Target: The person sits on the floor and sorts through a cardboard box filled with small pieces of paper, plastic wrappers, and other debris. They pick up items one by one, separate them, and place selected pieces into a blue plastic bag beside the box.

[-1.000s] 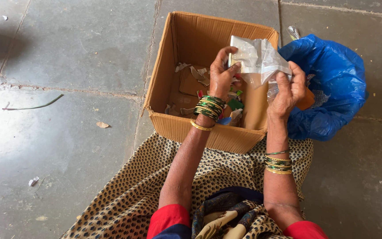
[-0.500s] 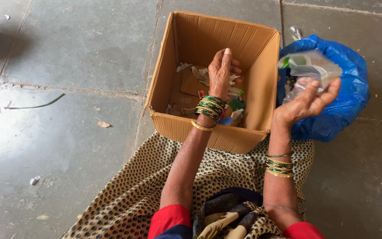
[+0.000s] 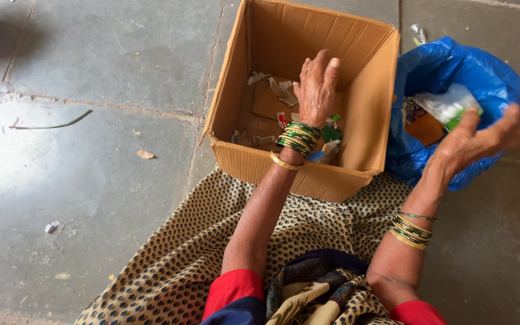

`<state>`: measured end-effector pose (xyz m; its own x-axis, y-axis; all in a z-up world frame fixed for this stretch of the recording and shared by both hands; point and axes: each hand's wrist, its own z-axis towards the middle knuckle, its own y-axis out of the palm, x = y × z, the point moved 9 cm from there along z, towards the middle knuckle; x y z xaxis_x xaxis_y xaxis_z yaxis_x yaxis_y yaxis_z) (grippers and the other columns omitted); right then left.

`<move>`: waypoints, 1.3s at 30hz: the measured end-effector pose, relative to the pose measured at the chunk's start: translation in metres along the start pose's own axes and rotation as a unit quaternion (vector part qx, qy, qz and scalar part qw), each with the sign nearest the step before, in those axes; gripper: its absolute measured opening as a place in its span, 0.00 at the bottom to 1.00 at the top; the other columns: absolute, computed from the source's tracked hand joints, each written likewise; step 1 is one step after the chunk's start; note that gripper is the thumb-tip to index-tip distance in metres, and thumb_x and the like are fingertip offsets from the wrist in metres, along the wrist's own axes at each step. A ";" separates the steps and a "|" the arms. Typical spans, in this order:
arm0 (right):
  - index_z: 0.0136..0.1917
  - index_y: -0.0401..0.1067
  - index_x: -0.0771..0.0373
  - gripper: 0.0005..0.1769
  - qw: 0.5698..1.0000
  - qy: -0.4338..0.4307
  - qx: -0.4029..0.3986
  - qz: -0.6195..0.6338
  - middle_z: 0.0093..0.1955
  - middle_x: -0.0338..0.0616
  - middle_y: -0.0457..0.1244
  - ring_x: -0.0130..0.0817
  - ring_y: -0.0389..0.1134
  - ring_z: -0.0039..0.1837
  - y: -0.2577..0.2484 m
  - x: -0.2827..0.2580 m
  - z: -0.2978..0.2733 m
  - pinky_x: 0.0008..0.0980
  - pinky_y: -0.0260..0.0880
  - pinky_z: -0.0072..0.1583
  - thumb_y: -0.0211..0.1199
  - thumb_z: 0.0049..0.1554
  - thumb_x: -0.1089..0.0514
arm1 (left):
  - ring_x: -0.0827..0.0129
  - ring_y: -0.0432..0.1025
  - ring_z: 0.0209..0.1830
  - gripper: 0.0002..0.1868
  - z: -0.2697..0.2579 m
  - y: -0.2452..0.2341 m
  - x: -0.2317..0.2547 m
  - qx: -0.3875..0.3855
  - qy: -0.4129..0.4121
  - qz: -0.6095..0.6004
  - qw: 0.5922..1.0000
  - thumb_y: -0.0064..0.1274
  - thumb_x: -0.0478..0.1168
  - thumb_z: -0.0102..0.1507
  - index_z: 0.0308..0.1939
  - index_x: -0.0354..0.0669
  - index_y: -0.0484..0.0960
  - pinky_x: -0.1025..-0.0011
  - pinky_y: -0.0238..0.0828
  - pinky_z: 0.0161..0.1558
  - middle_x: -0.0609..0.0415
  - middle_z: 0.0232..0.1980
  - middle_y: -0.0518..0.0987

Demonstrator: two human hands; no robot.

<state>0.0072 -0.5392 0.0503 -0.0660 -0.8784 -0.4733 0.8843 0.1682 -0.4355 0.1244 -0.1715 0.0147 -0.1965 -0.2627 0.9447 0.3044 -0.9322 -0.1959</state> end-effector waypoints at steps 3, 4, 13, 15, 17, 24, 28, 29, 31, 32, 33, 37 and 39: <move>0.71 0.68 0.69 0.24 0.974 0.022 -0.134 0.184 0.71 0.56 0.63 0.49 0.64 0.71 0.018 -0.068 -0.001 0.43 0.63 0.73 0.67 0.64 0.63 | 0.39 0.52 0.79 0.40 0.000 0.001 0.010 -0.025 0.034 0.082 0.996 0.34 0.69 0.68 0.70 0.41 0.70 0.26 0.34 0.69 0.43 0.70 0.72; 0.68 0.70 0.68 0.22 0.952 0.038 -0.185 0.242 0.67 0.54 0.66 0.48 0.67 0.68 0.027 -0.093 -0.004 0.41 0.67 0.70 0.66 0.63 0.62 | 0.39 0.53 0.78 0.39 0.001 -0.004 0.013 -0.030 0.043 0.118 0.992 0.36 0.68 0.68 0.68 0.42 0.71 0.26 0.37 0.69 0.43 0.69 0.73; 0.65 0.70 0.69 0.28 0.749 -0.281 -0.597 0.054 0.65 0.64 0.63 0.61 0.64 0.65 0.171 -0.226 -0.071 0.50 0.64 0.64 0.68 0.57 0.50 | 0.45 0.65 0.64 0.35 0.024 -0.165 0.018 0.002 0.126 0.367 0.922 0.64 0.56 0.59 0.62 0.40 0.70 0.43 0.65 0.58 0.41 0.58 0.75; 0.64 0.70 0.67 0.30 0.691 -0.325 -0.646 -0.007 0.62 0.64 0.63 0.61 0.64 0.65 0.227 -0.214 -0.107 0.49 0.66 0.65 0.68 0.54 0.48 | 0.45 0.69 0.58 0.37 0.022 -0.186 0.000 -0.011 0.077 0.367 0.927 0.66 0.52 0.57 0.62 0.39 0.68 0.45 0.68 0.51 0.41 0.55 0.76; 0.60 0.72 0.71 0.28 0.622 -0.367 -0.678 -0.137 0.59 0.66 0.65 0.61 0.66 0.63 0.288 -0.184 -0.144 0.52 0.66 0.65 0.68 0.56 0.46 | 0.43 0.72 0.49 0.40 0.022 -0.198 -0.020 -0.025 0.038 0.360 0.932 0.68 0.48 0.52 0.62 0.37 0.67 0.47 0.72 0.42 0.39 0.52 0.76; 0.69 0.64 0.64 0.43 0.576 -0.324 -0.716 -0.227 0.64 0.61 0.66 0.59 0.62 0.71 0.382 -0.134 -0.217 0.62 0.62 0.67 0.68 0.51 0.34 | 0.46 0.77 0.39 0.29 0.014 -0.187 -0.042 0.001 0.087 0.396 0.914 0.55 0.28 0.55 0.61 0.32 0.66 0.57 0.78 0.34 0.41 0.43 0.79; 0.72 0.60 0.68 0.48 0.571 -0.314 -0.724 -0.226 0.71 0.66 0.59 0.64 0.51 0.78 0.391 -0.132 -0.230 0.62 0.55 0.70 0.66 0.53 0.32 | 0.47 0.77 0.39 0.31 0.011 -0.186 -0.037 0.001 0.103 0.384 0.918 0.52 0.27 0.55 0.63 0.28 0.65 0.60 0.78 0.34 0.39 0.43 0.79; 0.72 0.59 0.68 0.50 0.581 -0.300 -0.720 -0.232 0.73 0.68 0.56 0.65 0.50 0.78 0.390 -0.129 -0.229 0.60 0.55 0.70 0.68 0.52 0.30 | 0.47 0.77 0.40 0.31 0.010 -0.187 -0.034 0.003 0.104 0.391 0.915 0.52 0.27 0.55 0.63 0.28 0.65 0.60 0.78 0.34 0.39 0.43 0.79; 0.74 0.57 0.66 0.54 0.590 -0.256 -0.725 -0.247 0.76 0.69 0.51 0.64 0.50 0.78 0.388 -0.119 -0.226 0.57 0.56 0.71 0.68 0.50 0.28 | 0.47 0.77 0.40 0.32 0.009 -0.188 -0.030 -0.012 0.101 0.385 0.917 0.52 0.27 0.54 0.63 0.27 0.65 0.61 0.78 0.34 0.38 0.44 0.78; 0.75 0.56 0.67 0.56 0.590 -0.232 -0.730 -0.255 0.76 0.68 0.51 0.63 0.51 0.78 0.387 -0.113 -0.225 0.56 0.56 0.71 0.68 0.49 0.27 | 0.47 0.77 0.40 0.32 0.009 -0.189 -0.028 -0.018 0.099 0.382 0.918 0.52 0.27 0.53 0.62 0.27 0.65 0.61 0.78 0.34 0.38 0.44 0.78; 0.75 0.54 0.68 0.58 0.586 -0.215 -0.735 -0.265 0.76 0.67 0.51 0.62 0.52 0.77 0.387 -0.104 -0.227 0.54 0.56 0.71 0.69 0.49 0.26 | 0.47 0.77 0.41 0.32 0.009 -0.190 -0.027 -0.018 0.095 0.382 0.919 0.52 0.27 0.54 0.62 0.27 0.65 0.61 0.78 0.34 0.38 0.44 0.78; 0.78 0.49 0.71 0.66 0.570 -0.216 -0.762 -0.219 0.76 0.63 0.52 0.58 0.54 0.76 0.389 -0.097 -0.257 0.50 0.56 0.72 0.69 0.47 0.22 | 0.48 0.77 0.41 0.32 0.006 -0.189 -0.022 -0.014 0.093 0.390 0.916 0.53 0.27 0.54 0.63 0.26 0.65 0.62 0.78 0.34 0.39 0.44 0.78; 0.79 0.46 0.72 0.70 0.530 -0.258 -0.763 -0.264 0.76 0.60 0.54 0.56 0.57 0.74 0.381 -0.085 -0.275 0.49 0.55 0.72 0.67 0.48 0.19 | 0.49 0.77 0.41 0.33 0.006 -0.190 -0.021 -0.010 0.096 0.389 0.916 0.53 0.27 0.54 0.64 0.26 0.64 0.62 0.78 0.34 0.39 0.44 0.78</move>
<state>0.2229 -0.2774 -0.2861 0.3653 -0.9225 0.1249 -0.6250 -0.3425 -0.7015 0.0762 0.0122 0.0339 -0.0882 -0.8867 0.4539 0.4046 -0.4483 -0.7971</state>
